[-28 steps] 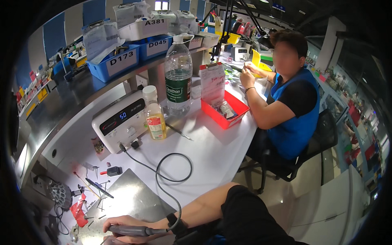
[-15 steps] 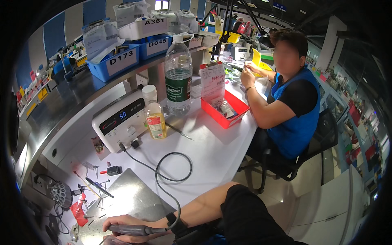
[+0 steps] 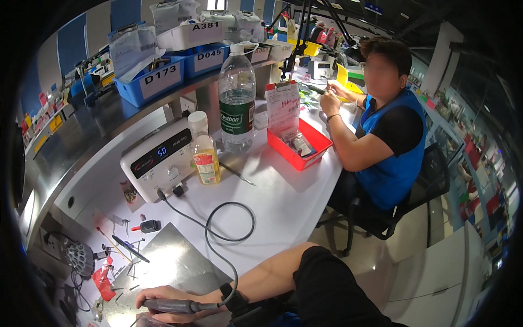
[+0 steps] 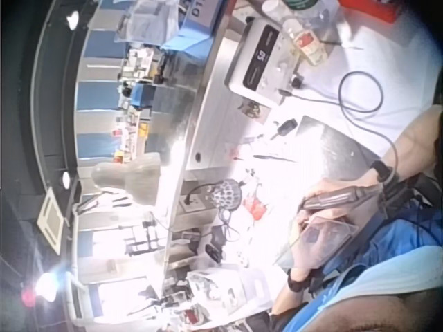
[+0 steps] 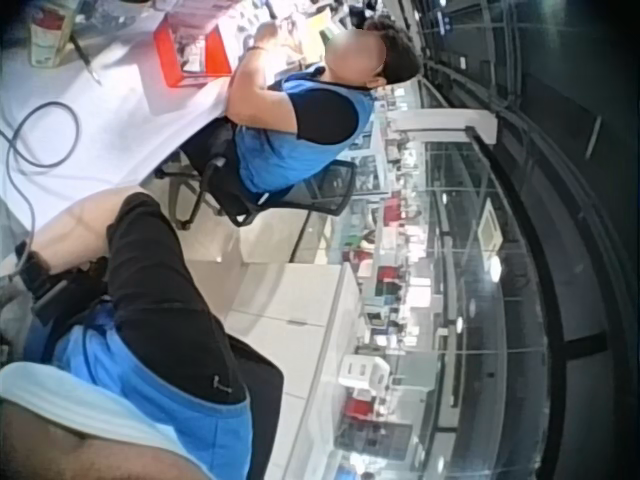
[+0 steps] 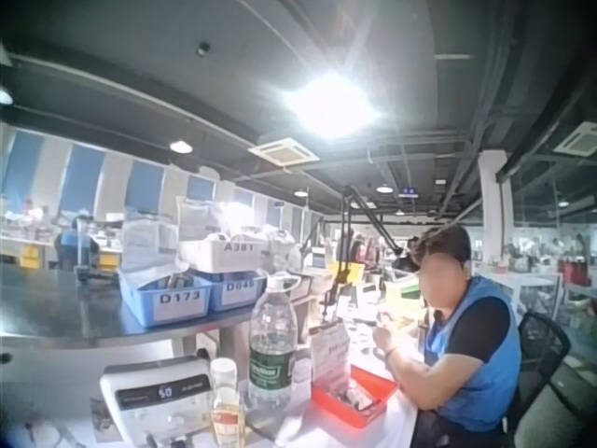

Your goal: Using a rotary tool to grind or polish a metal dental frame/appliance on a metal plate.

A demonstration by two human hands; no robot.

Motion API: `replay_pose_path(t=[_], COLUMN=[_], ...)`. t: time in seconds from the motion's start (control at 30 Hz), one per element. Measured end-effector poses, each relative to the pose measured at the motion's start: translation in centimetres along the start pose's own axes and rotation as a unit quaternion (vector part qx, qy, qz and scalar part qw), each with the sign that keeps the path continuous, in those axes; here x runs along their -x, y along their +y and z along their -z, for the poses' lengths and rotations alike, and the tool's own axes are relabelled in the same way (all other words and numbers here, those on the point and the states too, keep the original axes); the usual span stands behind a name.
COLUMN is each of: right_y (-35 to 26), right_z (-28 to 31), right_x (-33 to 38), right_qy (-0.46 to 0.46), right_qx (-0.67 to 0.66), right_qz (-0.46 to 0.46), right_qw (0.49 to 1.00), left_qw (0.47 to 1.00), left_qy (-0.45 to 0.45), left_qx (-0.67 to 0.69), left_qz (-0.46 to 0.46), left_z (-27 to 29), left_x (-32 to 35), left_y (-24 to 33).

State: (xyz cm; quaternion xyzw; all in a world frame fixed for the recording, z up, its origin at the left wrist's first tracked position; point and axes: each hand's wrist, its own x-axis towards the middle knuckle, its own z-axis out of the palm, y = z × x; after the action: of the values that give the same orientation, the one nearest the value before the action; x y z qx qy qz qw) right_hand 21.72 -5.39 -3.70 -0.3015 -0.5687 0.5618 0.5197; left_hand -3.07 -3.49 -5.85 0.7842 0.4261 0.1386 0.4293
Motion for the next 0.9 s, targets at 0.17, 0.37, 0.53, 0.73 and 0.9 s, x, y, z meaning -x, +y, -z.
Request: replay_pose_path(t=[0.17,0.37,0.53,0.73,0.9], right_y=[0.3,-0.1,-0.8,-0.7,-0.7], right_z=[-0.2,0.0,0.6,0.2,0.0], right_x=[-0.2,-0.1,0.3,0.0,0.0], right_qy=[-0.008,-0.011,-0.075,-0.033,-0.022], right_qx=[-0.003,-0.010,0.045,-0.027,-0.066], right_qz=[-0.025,-0.037,-0.032,-0.041,-0.040], right_qw=[1.000,0.999,0.996,0.998,0.997], left_qw=[1.000,1.000,1.000,0.998,0.998], left_qy=[0.015,-0.001,-0.001,0.041,0.035], left_qx=[0.005,0.013,0.020,-0.004,0.000], left_qz=[-0.003,0.002,-0.015,-0.056,-0.050], left_z=[0.0,0.4,0.3,0.2,0.5], left_x=[0.1,-0.2,-0.5,-0.2,-0.2], left_y=[0.6,1.8,1.4,2.4,2.9])
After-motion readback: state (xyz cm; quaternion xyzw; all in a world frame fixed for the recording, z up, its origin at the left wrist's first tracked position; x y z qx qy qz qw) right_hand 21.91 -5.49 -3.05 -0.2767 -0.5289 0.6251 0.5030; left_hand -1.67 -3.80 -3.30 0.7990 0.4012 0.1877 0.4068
